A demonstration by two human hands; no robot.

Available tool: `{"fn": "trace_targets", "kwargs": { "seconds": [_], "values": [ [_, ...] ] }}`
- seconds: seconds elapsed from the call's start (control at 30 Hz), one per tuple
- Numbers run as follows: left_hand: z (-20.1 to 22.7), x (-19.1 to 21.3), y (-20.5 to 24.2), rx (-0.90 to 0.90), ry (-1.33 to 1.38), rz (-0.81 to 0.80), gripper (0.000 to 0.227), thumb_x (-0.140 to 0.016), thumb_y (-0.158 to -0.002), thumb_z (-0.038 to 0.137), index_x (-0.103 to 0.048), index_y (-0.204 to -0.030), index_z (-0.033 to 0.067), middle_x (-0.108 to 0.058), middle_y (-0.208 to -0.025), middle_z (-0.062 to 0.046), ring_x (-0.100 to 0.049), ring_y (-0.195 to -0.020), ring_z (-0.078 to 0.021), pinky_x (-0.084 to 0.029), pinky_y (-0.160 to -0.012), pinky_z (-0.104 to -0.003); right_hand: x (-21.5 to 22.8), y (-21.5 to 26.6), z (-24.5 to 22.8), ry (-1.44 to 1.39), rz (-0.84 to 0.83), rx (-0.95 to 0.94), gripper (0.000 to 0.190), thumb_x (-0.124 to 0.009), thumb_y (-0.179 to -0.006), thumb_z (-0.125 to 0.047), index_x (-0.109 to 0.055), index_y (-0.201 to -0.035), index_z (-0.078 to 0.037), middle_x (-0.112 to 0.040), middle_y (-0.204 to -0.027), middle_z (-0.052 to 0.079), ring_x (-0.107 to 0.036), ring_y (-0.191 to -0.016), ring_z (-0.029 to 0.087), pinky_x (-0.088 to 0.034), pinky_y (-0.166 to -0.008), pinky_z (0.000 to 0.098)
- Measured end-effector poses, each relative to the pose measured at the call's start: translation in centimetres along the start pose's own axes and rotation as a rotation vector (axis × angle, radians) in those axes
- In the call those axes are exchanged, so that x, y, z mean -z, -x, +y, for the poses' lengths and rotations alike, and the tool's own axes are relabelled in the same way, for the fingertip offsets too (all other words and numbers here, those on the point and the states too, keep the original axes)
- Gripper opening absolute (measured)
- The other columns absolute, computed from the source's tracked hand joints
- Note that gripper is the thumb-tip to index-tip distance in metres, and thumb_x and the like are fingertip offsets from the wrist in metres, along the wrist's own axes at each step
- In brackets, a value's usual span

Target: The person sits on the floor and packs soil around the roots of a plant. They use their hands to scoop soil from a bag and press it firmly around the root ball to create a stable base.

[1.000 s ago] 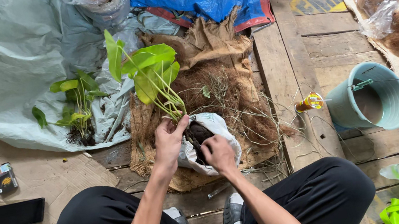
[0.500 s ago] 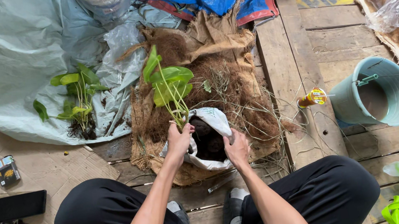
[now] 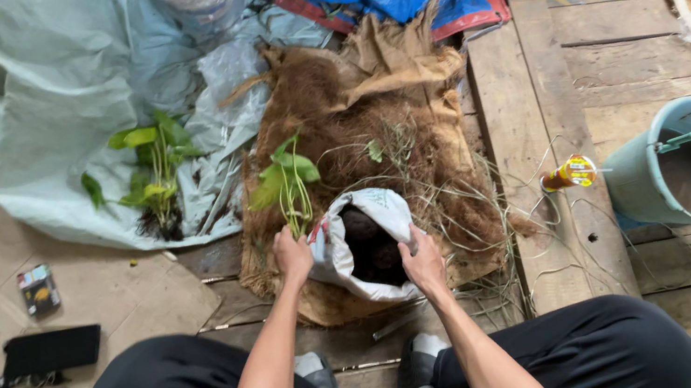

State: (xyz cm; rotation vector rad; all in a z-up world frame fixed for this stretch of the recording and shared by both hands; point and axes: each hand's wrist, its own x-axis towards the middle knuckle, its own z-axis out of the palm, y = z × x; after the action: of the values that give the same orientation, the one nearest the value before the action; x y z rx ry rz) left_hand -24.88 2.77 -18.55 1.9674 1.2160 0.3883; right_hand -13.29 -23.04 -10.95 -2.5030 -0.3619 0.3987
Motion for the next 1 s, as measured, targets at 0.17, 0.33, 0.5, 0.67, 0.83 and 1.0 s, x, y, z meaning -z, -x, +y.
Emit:
{"fn": "trace_targets", "kwargs": {
  "seconds": [0.17, 0.33, 0.5, 0.67, 0.83, 1.0],
  "values": [
    [1.1, 2.3, 1.2, -0.145, -0.006, -0.009, 0.054, -0.067, -0.09, 0.011, -0.052, -0.14, -0.0031, -0.06, -0.12, -0.03, -0.06, -0.109, -0.0479, -0.05, -0.093, -0.052, 2.1, -0.7, -1.4, -0.014, 0.063, 0.162, 0.043, -0.065, -0.097, -0.033, -0.065, -0.136, -0.016, -0.068, -0.122, 0.013, -0.066, -0.112, 0.032, -0.051, -0.096, 0.0451],
    [5.9, 2.1, 6.1, -0.216, -0.188, -0.145, 0.054, -0.065, -0.096, 0.031, -0.053, -0.139, 0.0003, -0.063, -0.12, -0.024, -0.065, -0.098, -0.0369, -0.049, -0.084, -0.05, 2.8, -0.1, -4.3, 0.219, 0.091, 0.336, 0.045, -0.066, -0.094, -0.036, -0.066, -0.134, -0.017, -0.068, -0.114, 0.011, -0.066, -0.099, 0.032, -0.053, -0.084, 0.0457],
    [6.9, -0.7, 6.9, -0.039, 0.051, -0.143, 0.03, -0.062, -0.103, 0.033, -0.076, -0.11, 0.0074, -0.074, -0.092, -0.012, -0.069, -0.079, -0.0266, -0.051, -0.072, -0.04, 1.7, -1.5, -4.0, 0.16, 0.031, 0.207, 0.03, -0.062, -0.102, -0.04, -0.073, -0.107, -0.013, -0.068, -0.099, 0.01, -0.069, -0.084, 0.032, -0.054, -0.073, 0.0463],
    [3.5, 1.1, 2.4, 0.187, 0.341, -0.286, 0.025, -0.06, -0.101, 0.028, -0.076, -0.107, 0.0102, -0.073, -0.076, -0.006, -0.06, -0.063, -0.0193, -0.046, -0.058, -0.034, 2.8, -6.1, -0.6, -0.116, -0.169, 0.092, 0.038, -0.051, -0.107, -0.043, -0.074, -0.1, -0.013, -0.067, -0.074, 0.006, -0.062, -0.063, 0.026, -0.051, -0.058, 0.0465],
    [0.8, 2.1, -0.7, 0.595, 0.432, -0.765, 0.033, -0.057, -0.105, 0.033, -0.074, -0.103, 0.0048, -0.066, -0.074, -0.006, -0.05, -0.058, -0.0161, -0.037, -0.048, -0.032, 4.2, -9.3, 1.0, -0.644, -0.555, -0.344, 0.046, -0.049, -0.106, -0.047, -0.072, -0.096, -0.008, -0.07, -0.069, 0.007, -0.066, -0.056, 0.02, -0.061, -0.058, 0.0396],
    [-0.7, -0.1, -2.8, 0.807, 0.784, -0.613, 0.033, -0.051, -0.104, 0.026, -0.067, -0.104, -0.0023, -0.072, -0.092, -0.012, -0.068, -0.075, -0.021, -0.057, -0.063, -0.039, 1.4, -9.8, -0.8, -0.755, -0.621, -0.711, 0.04, -0.052, -0.104, -0.04, -0.071, -0.097, -0.006, -0.073, -0.083, 0.011, -0.071, -0.064, 0.021, -0.065, -0.065, 0.0449]
  ]
}}
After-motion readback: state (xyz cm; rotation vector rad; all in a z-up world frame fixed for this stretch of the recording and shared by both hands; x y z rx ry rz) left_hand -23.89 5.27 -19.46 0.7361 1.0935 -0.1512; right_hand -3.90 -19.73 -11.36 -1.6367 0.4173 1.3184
